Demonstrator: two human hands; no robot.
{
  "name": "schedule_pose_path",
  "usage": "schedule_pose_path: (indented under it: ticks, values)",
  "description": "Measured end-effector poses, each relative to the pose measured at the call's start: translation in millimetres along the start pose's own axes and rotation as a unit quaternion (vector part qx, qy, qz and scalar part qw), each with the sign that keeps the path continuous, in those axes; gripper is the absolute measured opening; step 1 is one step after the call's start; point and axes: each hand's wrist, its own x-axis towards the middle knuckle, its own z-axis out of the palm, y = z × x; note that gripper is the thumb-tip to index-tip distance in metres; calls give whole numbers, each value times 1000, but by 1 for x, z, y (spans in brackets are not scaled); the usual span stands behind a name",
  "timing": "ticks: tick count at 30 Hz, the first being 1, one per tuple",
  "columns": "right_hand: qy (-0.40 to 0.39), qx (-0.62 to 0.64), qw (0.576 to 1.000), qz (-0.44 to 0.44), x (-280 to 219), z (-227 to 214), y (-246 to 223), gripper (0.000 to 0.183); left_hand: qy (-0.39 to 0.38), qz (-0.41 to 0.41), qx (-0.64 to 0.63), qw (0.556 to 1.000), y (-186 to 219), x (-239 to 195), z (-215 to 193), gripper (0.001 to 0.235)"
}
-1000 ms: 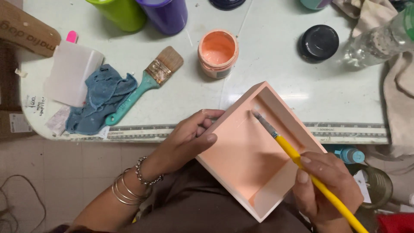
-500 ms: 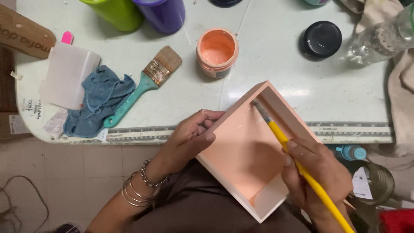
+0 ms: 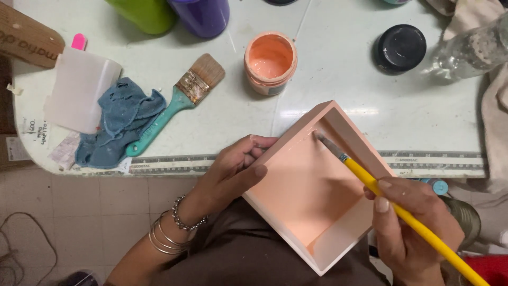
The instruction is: Painting a small wooden box and mixing paint in a jar using a paintbrush
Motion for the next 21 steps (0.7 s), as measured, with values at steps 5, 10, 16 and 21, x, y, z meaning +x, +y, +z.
schedule_pose_path:
  ticks: [5,10,16,21]
  values:
    - [-55,100,989,92,3,0,-15,10,1,-3,8,1000,3,0,0,63]
    - [58,94,985,131,0,-9,-13,15,-4,-9,-5,1000,6,-2,-1,61]
    - [133,65,985,89,37,1,-10,24,-2,-17,1,1000,4,0,-3,59]
    - [53,100,991,66,74,17,-10,21,3,-8,-4,1000,-3,1,-3,56]
